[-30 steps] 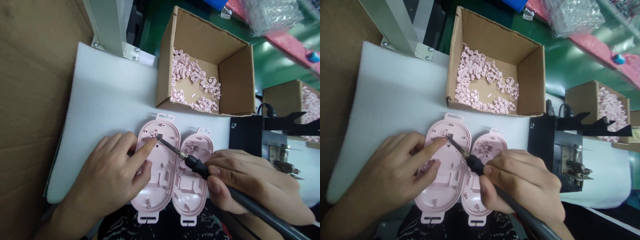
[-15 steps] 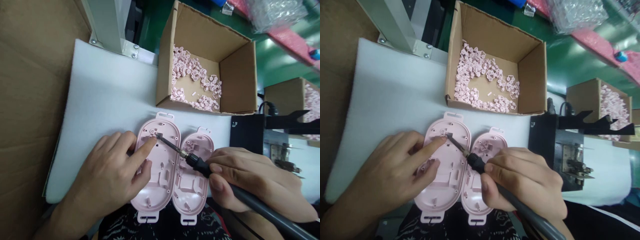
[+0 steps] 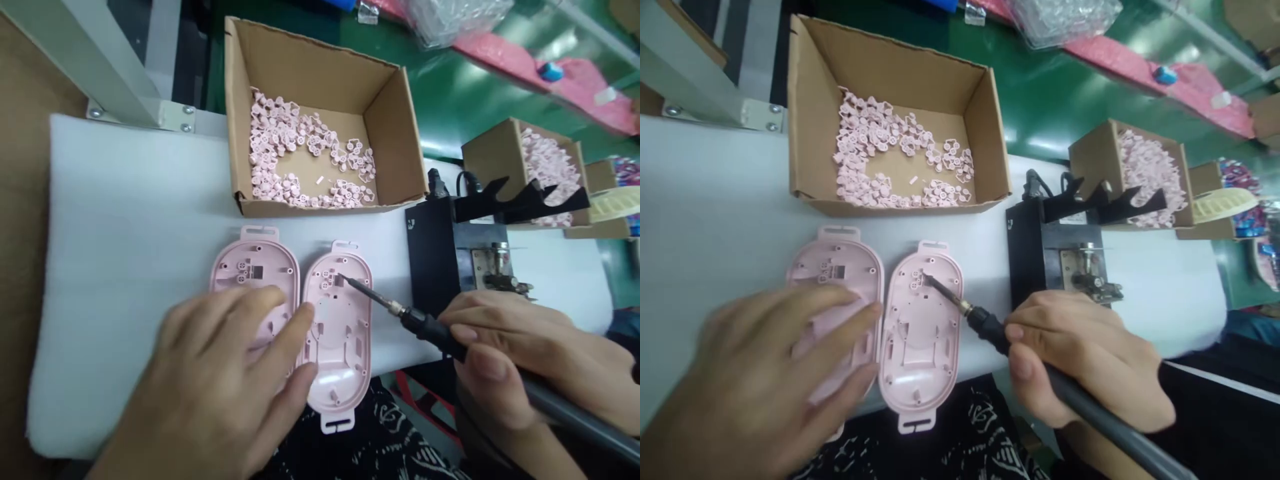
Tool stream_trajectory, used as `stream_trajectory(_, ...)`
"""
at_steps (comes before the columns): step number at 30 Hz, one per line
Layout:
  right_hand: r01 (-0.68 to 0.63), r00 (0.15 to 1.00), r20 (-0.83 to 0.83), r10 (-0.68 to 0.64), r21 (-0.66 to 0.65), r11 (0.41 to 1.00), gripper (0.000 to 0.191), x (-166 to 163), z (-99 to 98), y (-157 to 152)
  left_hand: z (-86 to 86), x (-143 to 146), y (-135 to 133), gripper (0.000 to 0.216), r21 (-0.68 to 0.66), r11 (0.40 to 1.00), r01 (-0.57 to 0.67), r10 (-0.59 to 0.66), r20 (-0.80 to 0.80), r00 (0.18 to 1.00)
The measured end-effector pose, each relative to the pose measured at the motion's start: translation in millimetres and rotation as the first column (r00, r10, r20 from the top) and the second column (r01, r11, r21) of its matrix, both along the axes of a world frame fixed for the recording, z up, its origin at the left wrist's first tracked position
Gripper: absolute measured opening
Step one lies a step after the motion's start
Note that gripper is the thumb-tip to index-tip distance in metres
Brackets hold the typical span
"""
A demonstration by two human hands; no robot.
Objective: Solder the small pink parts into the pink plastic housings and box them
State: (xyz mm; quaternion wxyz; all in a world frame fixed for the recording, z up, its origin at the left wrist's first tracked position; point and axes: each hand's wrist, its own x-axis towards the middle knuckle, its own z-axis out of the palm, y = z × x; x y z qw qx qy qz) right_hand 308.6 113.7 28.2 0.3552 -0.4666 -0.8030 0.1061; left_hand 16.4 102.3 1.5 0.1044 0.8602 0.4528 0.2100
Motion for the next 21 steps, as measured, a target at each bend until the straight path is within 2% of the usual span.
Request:
stream_trajectory(3, -0.053, 0.996, -0.063, 0.058, 0.072, 0.996, 0.011, -0.5, -1.5, 4.6, 3.3, 32.2, 6.7, 0.032, -0.025, 0.999, 0.028, -0.03, -0.112, 0.993)
stream_trajectory(6, -0.062, 0.995, -0.078, 0.063, 0.023, 0.998, 0.01, 2.6, 1.8, 7.6, -1.1, 47.7, 11.0, 0.033, -0.015, 1.0, 0.0, -0.002, -0.165, 0.986)
stream_trajectory(9, -0.023, 0.995, -0.094, 0.015, -0.077, 0.997, 0.011, 6.4, 4.0, 7.4, -6.5, 49.4, 12.2, 0.034, -0.005, 1.0, -0.026, 0.024, -0.193, 0.981)
stream_trajectory(13, -0.035, 0.997, -0.073, 0.024, -0.154, 0.987, 0.012, 4.5, 7.8, 9.2, -9.6, 48.1, 14.0, 0.035, -0.02, 0.999, -0.027, 0.024, -0.179, 0.984)
stream_trajectory(17, -0.114, 0.993, -0.052, 0.107, -0.149, 0.982, 0.009, 0.7, 12.3, 14.1, -9.4, 48.4, 15.4, 0.035, -0.038, 0.999, -0.03, 0.023, -0.165, 0.986)
stream_trajectory(21, -0.113, 0.994, -0.034, 0.108, -0.174, 0.978, 0.011, -1.3, 16.5, 16.3, -10.8, 48.2, 15.0, 0.035, -0.054, 0.998, -0.032, 0.023, -0.164, 0.986)
